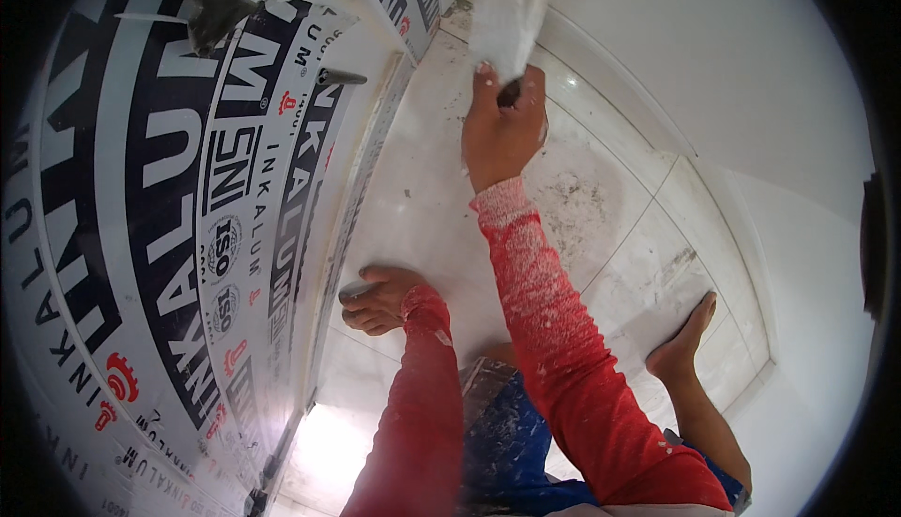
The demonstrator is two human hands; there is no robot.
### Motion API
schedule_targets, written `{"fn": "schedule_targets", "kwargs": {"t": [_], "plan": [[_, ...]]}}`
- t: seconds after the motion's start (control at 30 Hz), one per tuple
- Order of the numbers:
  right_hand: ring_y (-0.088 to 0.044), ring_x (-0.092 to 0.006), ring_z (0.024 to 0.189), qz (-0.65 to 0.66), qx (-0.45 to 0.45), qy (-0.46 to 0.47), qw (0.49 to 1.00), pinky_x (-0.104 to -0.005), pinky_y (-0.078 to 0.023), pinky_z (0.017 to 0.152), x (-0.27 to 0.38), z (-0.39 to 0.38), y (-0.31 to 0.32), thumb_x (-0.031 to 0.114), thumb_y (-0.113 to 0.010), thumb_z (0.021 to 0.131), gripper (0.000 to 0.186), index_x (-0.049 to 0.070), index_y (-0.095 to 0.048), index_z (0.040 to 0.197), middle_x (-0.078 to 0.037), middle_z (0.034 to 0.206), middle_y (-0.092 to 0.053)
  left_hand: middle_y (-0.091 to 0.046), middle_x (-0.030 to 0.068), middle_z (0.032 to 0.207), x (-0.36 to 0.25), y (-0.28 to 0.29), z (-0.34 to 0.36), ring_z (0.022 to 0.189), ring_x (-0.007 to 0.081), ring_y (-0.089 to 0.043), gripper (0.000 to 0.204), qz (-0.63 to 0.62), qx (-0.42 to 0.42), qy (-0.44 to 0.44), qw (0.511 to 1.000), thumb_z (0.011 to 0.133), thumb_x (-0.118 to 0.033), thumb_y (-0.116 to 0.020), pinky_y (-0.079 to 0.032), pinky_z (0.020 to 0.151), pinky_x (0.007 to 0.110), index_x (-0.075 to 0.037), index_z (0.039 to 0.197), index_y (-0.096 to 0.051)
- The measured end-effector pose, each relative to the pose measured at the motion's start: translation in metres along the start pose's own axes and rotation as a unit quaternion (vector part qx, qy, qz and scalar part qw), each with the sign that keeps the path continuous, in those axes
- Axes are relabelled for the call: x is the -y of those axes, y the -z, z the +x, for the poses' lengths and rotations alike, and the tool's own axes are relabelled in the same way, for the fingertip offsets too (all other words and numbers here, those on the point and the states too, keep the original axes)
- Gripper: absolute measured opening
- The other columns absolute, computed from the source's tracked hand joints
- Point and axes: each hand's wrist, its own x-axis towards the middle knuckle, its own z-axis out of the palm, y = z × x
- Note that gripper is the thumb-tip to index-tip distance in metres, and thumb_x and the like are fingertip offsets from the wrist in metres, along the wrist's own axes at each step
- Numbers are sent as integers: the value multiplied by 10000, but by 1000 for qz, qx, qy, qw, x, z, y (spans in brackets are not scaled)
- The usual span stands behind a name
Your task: The person kneels on a tiled floor and uses a brush to apply white grout into the gaps between tiles. They move along the floor, covering multiple sections, then stand to retrieve a paint bucket, scoop grout into a tray, and return to the work area.
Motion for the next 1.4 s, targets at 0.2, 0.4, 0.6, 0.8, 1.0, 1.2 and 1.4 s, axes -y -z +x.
{"fn": "schedule_targets", "kwargs": {"t": [0.2,0.4,0.6,0.8,1.0,1.2,1.4], "plan": [[-596,-302,686,-84,-22,110,990,-384,-482,627,-2,33,4,197,-640,906,187,49,-555,982,-124,839,-600,-469,224,1304,-2,14,-2,1204,394,-458,558,5,-3,6,1000,914,-470,-474,-361,966,530,-63,1295,-444],[-529,-120,656,194,158,-123,960,-259,-445,522,-32,-7,66,218,-578,967,334,28,-487,1226,-58,885,-541,-470,226,1304,-3,15,-1,1201,397,-460,557,8,-5,16,1000,915,-467,-472,-362,964,533,-62,1296,-443],[-520,-95,681,231,253,-141,929,-244,-457,526,-13,4,75,228,-550,982,456,22,-435,1371,-43,909,-533,-470,228,1303,-2,16,-3,1198,400,-462,556,8,-7,18,1000,917,-464,-470,-364,963,535,-60,1298,-442],[-513,-83,617,249,234,-82,936,-237,-448,492,24,32,28,209,-619,953,460,49,-460,1353,-49,872,-555,-471,230,1303,-5,22,-3,1195,403,-464,554,11,-9,25,1000,919,-460,-468,-365,961,538,-58,1299,-441],[-537,-90,581,269,183,-125,937,-244,-427,463,29,16,26,228,-638,946,443,30,-469,1304,-63,850,-568,-471,232,1302,-3,14,0,1191,406,-466,553,14,-18,34,999,921,-457,-466,-367,960,540,-56,1301,-440],[-552,-90,591,232,191,-70,951,-241,-450,486,24,20,18,237,-646,942,467,13,-464,1308,-75,848,-585,-471,234,1302,-2,7,-2,1188,409,-468,552,12,-16,36,999,922,-453,-464,-368,958,543,-54,1302,-439],[-553,-91,573,259,217,-71,939,-243,-453,479,24,26,23,235,-655,932,449,9,-488,1282,-71,830,-586,-472,236,1302,-1,8,-1,1185,411,-470,550,7,-20,41,999,924,-450,-462,-370,957,545,-52,1303,-438]]}}
